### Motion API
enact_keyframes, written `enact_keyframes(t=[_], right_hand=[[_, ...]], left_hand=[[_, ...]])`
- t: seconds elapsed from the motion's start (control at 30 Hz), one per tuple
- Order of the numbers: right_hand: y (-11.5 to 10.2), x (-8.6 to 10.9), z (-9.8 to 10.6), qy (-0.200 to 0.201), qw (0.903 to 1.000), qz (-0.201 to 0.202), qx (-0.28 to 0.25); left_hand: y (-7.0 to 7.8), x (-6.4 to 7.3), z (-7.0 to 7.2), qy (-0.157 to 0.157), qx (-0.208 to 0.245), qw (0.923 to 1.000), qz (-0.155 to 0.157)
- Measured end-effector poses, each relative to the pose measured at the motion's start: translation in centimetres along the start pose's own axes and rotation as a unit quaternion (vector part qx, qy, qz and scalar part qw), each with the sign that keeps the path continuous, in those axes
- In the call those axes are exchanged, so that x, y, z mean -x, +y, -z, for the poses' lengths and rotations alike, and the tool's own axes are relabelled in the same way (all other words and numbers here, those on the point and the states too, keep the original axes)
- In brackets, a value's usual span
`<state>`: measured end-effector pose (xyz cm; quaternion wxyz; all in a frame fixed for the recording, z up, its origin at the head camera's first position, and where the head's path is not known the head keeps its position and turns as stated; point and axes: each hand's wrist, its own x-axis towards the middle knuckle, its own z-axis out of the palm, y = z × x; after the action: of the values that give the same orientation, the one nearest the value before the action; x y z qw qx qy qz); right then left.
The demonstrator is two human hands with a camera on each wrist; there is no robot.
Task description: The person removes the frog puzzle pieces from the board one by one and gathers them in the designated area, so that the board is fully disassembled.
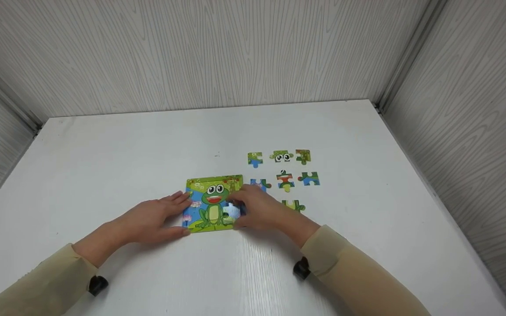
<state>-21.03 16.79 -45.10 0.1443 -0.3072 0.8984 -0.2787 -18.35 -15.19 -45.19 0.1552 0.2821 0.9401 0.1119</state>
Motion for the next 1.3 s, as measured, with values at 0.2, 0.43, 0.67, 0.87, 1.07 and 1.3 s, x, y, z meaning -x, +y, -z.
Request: enact_keyframes(t=[0.2, 0.43, 0.67, 0.87, 1.07, 1.3], right_hand=[[0.1, 0.0, -0.1, 0.004, 1.0, 0.006, -0.001], [0.1, 0.1, -0.1, -0.003, 0.9997, 0.022, 0.012], [0.1, 0.3, 0.0, -0.003, 0.9981, 0.051, 0.034], [0.1, 0.8, 0.3, 0.005, 0.9979, 0.048, 0.042], [0.5, 1.3, 1.1, 0.022, 0.9982, 0.049, 0.026], [1.3, 2.2, 2.2, 0.02, 0.9997, 0.015, 0.008]], left_hand=[[0.0, 0.1, 0.1, 0.002, 0.004, 1.0, -0.003], [0.1, 0.1, 0.1, -0.001, 0.006, 1.0, 0.006], [0.2, 0.1, 0.1, -0.004, 0.004, 0.9999, 0.009], [0.2, 0.1, 0.2, -0.003, 0.001, 1.0, 0.007], [0.3, 0.1, 0.3, 0.002, 0.002, 1.0, 0.004], [0.3, 0.1, 0.2, 0.007, 0.004, 1.0, 0.004]])
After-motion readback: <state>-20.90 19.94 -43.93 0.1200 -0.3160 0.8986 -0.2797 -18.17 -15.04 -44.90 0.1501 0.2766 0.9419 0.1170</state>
